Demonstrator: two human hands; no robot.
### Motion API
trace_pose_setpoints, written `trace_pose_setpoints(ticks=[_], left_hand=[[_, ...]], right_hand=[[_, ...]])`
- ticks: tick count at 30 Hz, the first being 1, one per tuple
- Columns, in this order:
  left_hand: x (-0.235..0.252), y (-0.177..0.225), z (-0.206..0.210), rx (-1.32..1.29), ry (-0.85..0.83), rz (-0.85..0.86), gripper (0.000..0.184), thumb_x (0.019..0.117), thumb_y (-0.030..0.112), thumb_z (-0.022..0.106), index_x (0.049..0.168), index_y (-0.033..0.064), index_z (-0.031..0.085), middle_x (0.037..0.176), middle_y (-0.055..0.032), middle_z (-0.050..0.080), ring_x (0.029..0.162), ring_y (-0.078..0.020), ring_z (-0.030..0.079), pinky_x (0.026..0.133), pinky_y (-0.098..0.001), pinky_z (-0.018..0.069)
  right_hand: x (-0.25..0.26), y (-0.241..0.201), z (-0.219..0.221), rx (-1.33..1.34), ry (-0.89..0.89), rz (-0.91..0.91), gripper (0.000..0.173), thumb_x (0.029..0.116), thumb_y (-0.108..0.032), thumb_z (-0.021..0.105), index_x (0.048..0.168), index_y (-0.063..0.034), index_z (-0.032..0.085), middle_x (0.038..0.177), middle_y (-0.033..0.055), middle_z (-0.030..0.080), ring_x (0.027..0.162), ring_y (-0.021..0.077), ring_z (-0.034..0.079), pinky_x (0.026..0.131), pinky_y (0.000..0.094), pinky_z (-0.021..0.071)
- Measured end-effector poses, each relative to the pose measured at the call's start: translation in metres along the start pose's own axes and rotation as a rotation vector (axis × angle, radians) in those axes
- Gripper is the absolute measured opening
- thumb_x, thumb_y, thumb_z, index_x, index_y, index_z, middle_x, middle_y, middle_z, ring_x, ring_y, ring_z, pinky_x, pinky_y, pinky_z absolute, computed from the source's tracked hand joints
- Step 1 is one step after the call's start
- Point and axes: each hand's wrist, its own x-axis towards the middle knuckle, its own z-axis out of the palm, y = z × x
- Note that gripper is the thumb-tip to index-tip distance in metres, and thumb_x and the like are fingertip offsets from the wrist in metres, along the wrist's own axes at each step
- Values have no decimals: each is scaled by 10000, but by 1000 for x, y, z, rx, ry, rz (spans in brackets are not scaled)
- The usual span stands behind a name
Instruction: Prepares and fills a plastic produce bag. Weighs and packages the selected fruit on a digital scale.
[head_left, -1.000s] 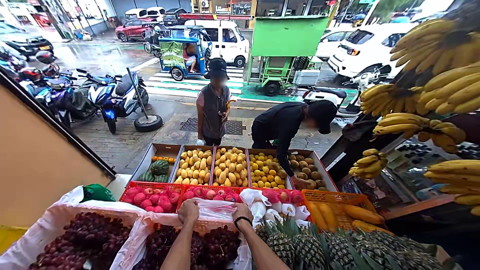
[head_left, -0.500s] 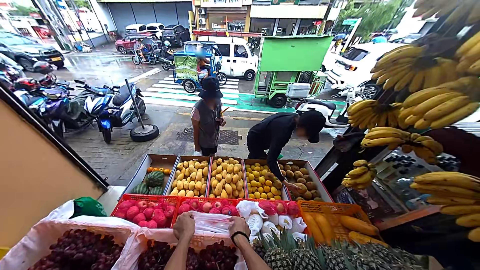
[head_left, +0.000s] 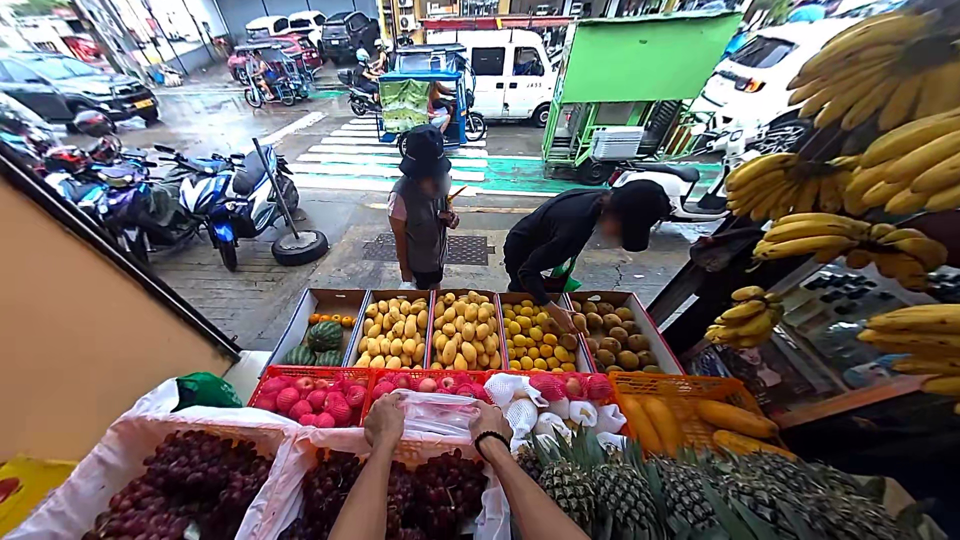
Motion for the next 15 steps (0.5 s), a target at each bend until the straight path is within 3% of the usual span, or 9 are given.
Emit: trace_pose_setpoints(ticks=[2,8,15], left_hand=[[-1,0,-2,13,-28,3,369,936,210,626,1285,302,700,1317,-19,679,1206,-281,640,955,-571,508],[4,3,5,47,-99,-81,228,936,233,615,1116,253,755,1224,-95,707,1167,-336,643,928,-599,493],[-3,8,6,47,-52,-110,201,931,232,623,1074,243,765,1179,-84,728,1128,-315,669,906,-584,511]], right_hand=[[0,0,-1,5,-7,4,459,908,-246,675,1363,-308,655,1404,141,612,1246,357,611,961,592,511],[2,4,0,-5,-41,6,431,916,-278,679,1347,-287,664,1379,123,635,1256,338,612,968,594,509],[-2,10,-3,29,-41,-2,400,934,-263,648,1332,-285,676,1368,116,644,1248,339,615,957,594,513]])
